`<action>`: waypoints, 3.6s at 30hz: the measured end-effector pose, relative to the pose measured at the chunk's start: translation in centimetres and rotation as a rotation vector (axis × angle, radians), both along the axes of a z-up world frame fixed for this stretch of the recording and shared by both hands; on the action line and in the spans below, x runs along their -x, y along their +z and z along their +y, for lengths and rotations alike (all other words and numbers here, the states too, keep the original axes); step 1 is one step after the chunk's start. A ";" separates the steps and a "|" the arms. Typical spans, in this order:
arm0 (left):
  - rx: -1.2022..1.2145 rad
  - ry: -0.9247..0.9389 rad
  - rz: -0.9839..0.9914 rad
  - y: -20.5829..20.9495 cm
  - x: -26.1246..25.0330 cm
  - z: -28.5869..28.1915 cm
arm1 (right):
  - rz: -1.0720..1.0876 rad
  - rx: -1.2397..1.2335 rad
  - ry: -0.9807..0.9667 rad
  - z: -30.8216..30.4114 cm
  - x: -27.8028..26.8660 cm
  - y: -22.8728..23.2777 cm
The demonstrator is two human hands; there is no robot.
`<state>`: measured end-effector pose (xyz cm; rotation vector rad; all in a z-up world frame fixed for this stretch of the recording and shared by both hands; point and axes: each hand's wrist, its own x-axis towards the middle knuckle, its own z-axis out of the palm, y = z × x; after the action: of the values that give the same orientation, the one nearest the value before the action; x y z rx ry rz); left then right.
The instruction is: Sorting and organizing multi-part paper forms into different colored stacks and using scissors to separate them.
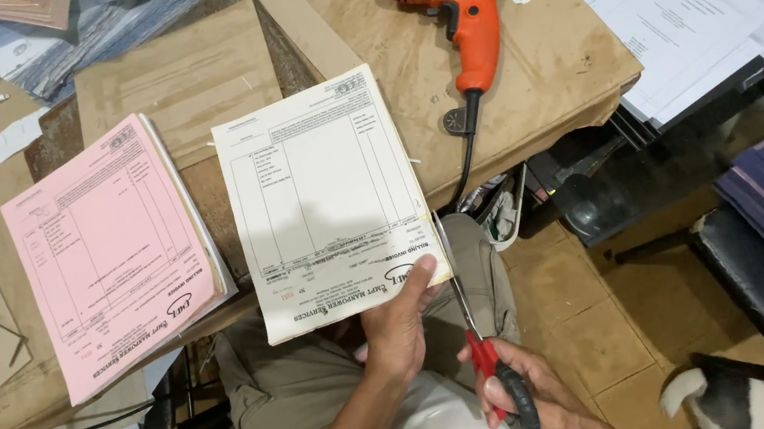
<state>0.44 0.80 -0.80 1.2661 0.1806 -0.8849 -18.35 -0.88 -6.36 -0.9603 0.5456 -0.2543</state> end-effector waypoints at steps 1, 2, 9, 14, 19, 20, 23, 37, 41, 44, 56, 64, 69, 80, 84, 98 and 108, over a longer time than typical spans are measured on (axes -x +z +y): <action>0.003 0.009 -0.002 0.0 0.0 0.0 | 0.007 -0.010 -0.003 0.0 0.0 -0.2; 0.007 0.017 -0.004 -0.1 0.0 -0.1 | 0.013 -0.020 -0.008 0.1 0.0 -0.4; 0.017 0.024 -0.036 -0.3 0.1 -0.2 | -0.190 -0.422 0.020 0.5 0.6 -5.9; -0.002 0.033 -0.002 0.1 0.2 -0.1 | 0.232 -0.232 -0.049 0.2 0.4 0.7; -0.008 0.036 0.023 0.3 0.3 -0.1 | 0.186 -0.241 -0.055 0.4 1.2 -3.7; 0.012 0.042 0.024 0.1 0.2 -0.1 | 0.077 -0.306 -0.074 0.5 1.4 -5.5; -0.031 0.011 0.044 1.5 0.3 -0.1 | 0.063 -0.295 -0.055 0.5 1.2 -4.0; 0.017 0.095 -0.015 0.1 -1.8 2.0 | 0.163 -0.252 -0.012 0.6 3.5 -1.0; -0.034 0.105 -0.051 0.2 -1.4 2.2 | 0.197 -0.241 0.002 0.0 1.7 0.8; -0.079 0.107 -0.078 1.4 -0.8 2.4 | 0.206 -0.112 -0.004 -0.8 -0.4 3.0; -0.297 0.089 0.028 4.8 1.0 3.2 | 0.195 -0.004 -0.051 -1.4 -1.6 1.9; -0.299 0.034 0.054 5.5 1.1 3.4 | 0.115 -0.062 -0.096 -1.1 -1.2 0.4; -0.328 0.083 0.076 6.0 1.2 3.1 | 0.211 -0.195 -0.084 -0.5 0.3 2.6; -0.318 0.066 0.165 6.2 1.9 4.6 | 0.107 -0.042 -0.078 -1.8 -2.2 2.8; -0.365 0.093 0.114 4.4 2.6 5.3 | -0.055 0.049 -0.098 -2.6 -3.0 -0.4; -0.419 0.175 0.154 4.9 3.5 5.2 | 0.013 0.010 -0.105 -2.4 -2.1 -1.7; -0.438 0.181 0.121 5.0 3.9 6.0 | 0.117 -0.146 -0.064 -1.8 -1.5 2.2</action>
<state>-3.49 6.83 4.24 1.5713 0.6019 -0.7892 -16.88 -2.73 -4.12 -0.8198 0.6936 -0.2135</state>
